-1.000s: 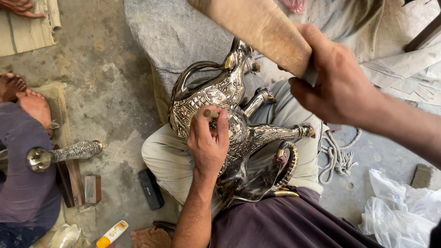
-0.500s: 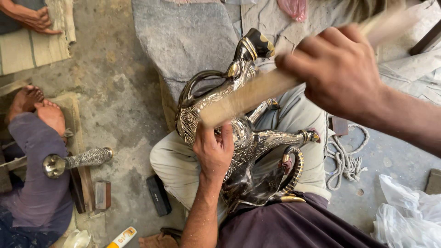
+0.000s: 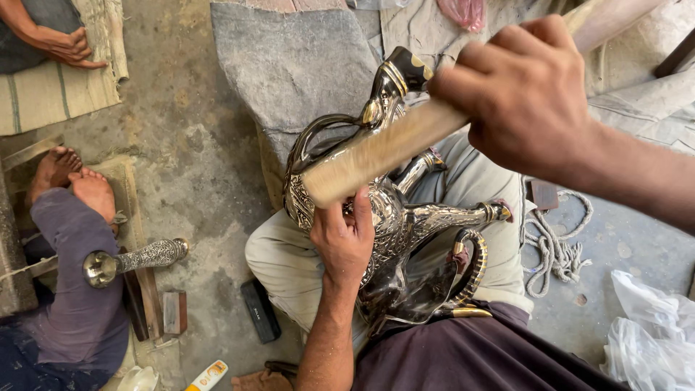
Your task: The person uses a metal chisel and a wooden mallet to engrave intricate patterns into a silver elephant-shaped metal object. They repeatedly strike the chisel to create detailed designs on the surface of the object.
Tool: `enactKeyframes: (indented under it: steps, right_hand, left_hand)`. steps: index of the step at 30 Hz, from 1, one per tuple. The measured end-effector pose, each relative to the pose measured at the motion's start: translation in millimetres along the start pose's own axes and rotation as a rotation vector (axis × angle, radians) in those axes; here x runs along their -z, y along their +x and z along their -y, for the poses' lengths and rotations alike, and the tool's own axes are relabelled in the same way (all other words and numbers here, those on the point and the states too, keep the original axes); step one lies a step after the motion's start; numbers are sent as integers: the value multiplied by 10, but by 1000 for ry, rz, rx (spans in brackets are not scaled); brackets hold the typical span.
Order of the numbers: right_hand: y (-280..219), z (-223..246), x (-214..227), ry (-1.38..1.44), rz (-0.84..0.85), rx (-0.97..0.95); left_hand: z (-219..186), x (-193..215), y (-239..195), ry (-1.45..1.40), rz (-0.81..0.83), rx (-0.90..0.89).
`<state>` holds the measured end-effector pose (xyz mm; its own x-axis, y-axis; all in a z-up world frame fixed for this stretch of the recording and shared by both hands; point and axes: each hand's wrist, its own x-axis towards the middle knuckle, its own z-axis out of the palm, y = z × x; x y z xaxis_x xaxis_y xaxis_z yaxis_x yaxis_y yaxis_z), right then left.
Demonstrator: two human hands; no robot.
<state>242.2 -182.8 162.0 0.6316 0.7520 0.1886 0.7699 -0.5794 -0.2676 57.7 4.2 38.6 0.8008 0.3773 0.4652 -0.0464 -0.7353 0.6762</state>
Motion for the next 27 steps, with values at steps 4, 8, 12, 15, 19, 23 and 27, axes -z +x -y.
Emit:
enactKeyframes:
  steps: [4,8,12,15,19,23,27]
  right_hand:
    - [53,53,20,671,128,-461]
    - [71,30,60,105,-117,83]
    - [79,10,23,-57,-41,83]
    - [86,-6,4,321,1,-87]
    - [104,-11,12,-452,35,168]
    - [109,-30,22,311,78,-194]
    - [110,-55,30,60,-69,7]
  left_hand:
    - [-71,25,24,24,-33,-15]
    - [-110,38,57,14,-9,68]
    - [-105,57,70,-7,-5,38]
    - [-98,51,65,28,-18,20]
    - [-53,35,31,41,-38,-31]
    - [1,12,-4,-28,11,24]
    - [12,-1,4,20,-18,-51]
